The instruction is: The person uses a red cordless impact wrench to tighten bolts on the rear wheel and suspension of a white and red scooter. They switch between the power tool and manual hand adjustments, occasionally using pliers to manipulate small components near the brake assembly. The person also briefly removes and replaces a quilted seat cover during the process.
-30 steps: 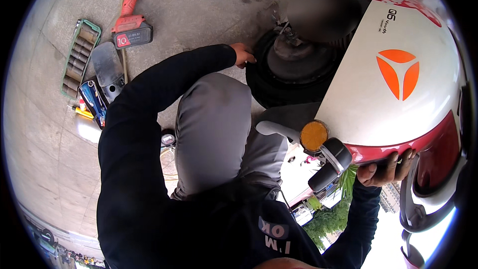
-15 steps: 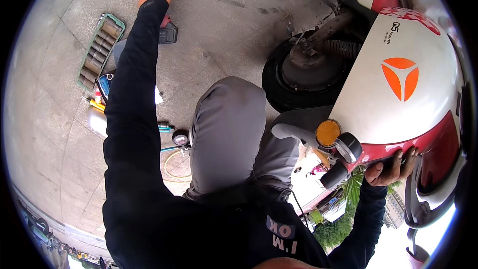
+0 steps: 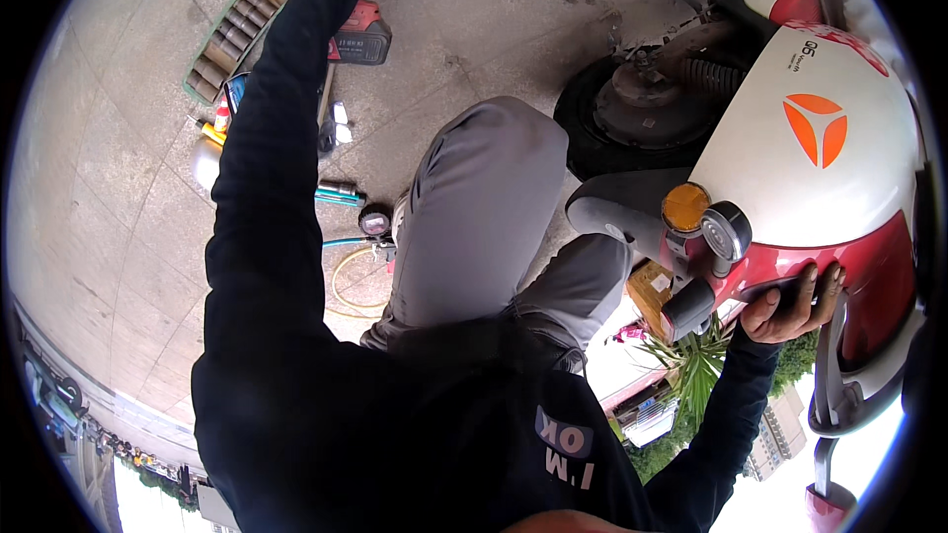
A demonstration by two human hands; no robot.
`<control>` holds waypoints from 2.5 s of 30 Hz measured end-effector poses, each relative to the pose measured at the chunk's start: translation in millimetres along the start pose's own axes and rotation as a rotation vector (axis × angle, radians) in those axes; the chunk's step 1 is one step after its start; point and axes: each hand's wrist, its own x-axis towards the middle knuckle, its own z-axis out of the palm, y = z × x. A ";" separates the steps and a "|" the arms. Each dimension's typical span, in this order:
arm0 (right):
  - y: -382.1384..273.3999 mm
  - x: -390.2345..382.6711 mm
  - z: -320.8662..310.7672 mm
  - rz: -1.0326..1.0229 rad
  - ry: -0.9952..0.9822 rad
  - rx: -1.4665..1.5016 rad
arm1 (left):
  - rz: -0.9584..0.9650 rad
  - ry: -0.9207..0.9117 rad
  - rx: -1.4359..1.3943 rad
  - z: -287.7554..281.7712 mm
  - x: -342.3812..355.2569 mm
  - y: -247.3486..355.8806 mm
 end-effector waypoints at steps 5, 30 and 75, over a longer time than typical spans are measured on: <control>-66.0 44.7 -37.4 0.248 -0.058 0.456 | 0.038 -0.114 -0.321 -134.7 -195.0 68.8; -481.8 299.0 401.5 0.057 -0.717 1.019 | -0.659 0.847 -0.656 -216.8 -581.0 -130.2; -362.7 142.0 230.2 0.960 -0.507 2.496 | -0.144 0.163 -0.516 -143.3 -379.9 -5.3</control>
